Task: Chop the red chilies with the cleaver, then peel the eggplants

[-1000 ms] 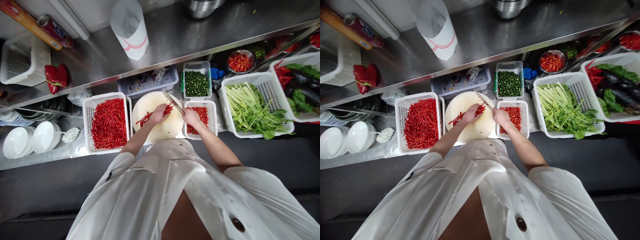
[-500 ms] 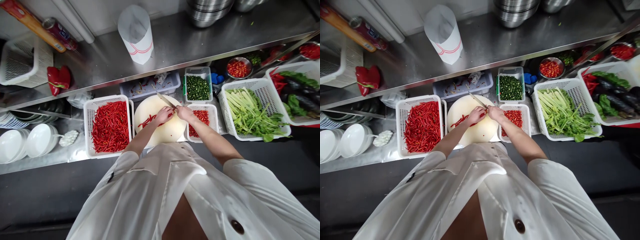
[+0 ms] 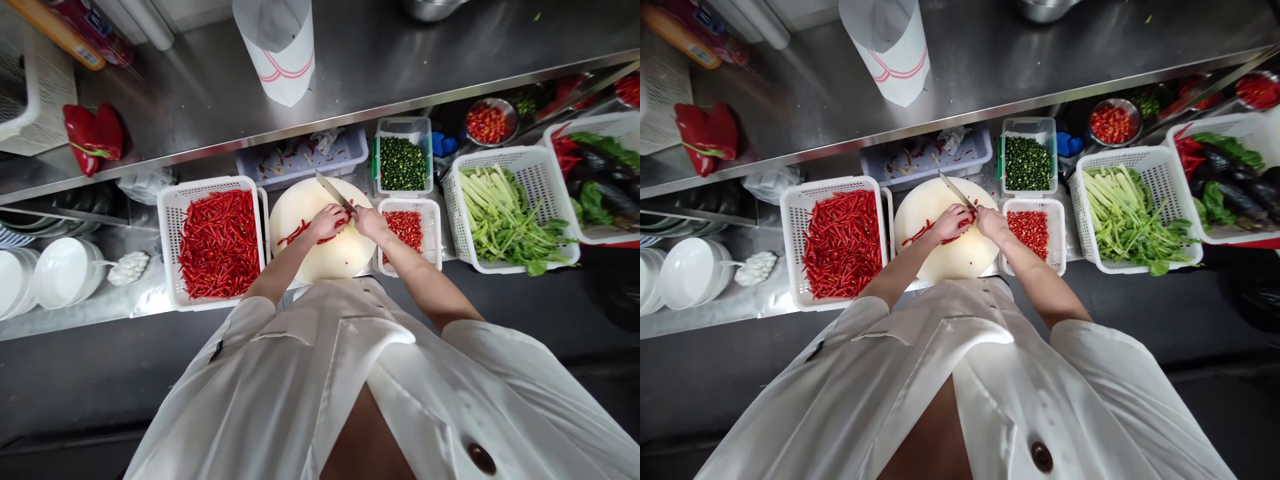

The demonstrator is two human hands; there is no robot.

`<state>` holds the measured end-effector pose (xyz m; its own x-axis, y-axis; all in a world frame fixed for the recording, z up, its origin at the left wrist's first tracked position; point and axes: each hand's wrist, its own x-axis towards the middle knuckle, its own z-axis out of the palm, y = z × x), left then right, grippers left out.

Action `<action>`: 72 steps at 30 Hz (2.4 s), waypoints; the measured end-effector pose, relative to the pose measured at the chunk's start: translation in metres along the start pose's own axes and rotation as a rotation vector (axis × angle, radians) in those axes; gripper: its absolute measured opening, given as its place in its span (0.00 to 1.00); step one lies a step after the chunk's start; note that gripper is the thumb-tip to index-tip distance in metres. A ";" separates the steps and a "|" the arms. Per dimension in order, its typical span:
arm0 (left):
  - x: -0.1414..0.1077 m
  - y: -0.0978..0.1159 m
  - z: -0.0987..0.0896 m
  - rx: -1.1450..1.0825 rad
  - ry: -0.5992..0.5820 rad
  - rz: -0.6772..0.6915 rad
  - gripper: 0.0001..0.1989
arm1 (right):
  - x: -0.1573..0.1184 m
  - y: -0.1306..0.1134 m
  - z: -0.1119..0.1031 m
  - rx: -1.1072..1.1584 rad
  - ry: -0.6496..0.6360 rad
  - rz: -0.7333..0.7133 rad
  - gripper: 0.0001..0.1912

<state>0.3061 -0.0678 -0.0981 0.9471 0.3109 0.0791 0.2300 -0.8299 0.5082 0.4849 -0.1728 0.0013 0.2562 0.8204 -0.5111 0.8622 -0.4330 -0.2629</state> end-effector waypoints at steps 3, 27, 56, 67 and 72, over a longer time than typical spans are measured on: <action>-0.002 -0.002 0.000 0.010 0.021 0.023 0.10 | -0.002 -0.005 -0.001 -0.006 0.008 -0.017 0.24; -0.014 -0.001 0.011 0.031 0.093 -0.039 0.09 | -0.003 -0.016 0.019 0.016 0.021 0.074 0.28; -0.035 0.001 0.006 0.038 0.130 -0.031 0.12 | -0.013 -0.035 0.030 0.075 0.024 0.130 0.27; -0.033 0.003 0.000 -0.030 0.105 -0.087 0.10 | 0.014 -0.036 0.037 0.090 0.046 0.118 0.26; -0.025 -0.003 -0.003 -0.012 0.340 -0.339 0.14 | 0.013 -0.026 0.036 0.115 0.019 0.052 0.24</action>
<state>0.2808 -0.0716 -0.0995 0.6921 0.6984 0.1822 0.5086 -0.6510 0.5635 0.4504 -0.1647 -0.0282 0.3090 0.8021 -0.5111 0.7920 -0.5145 -0.3287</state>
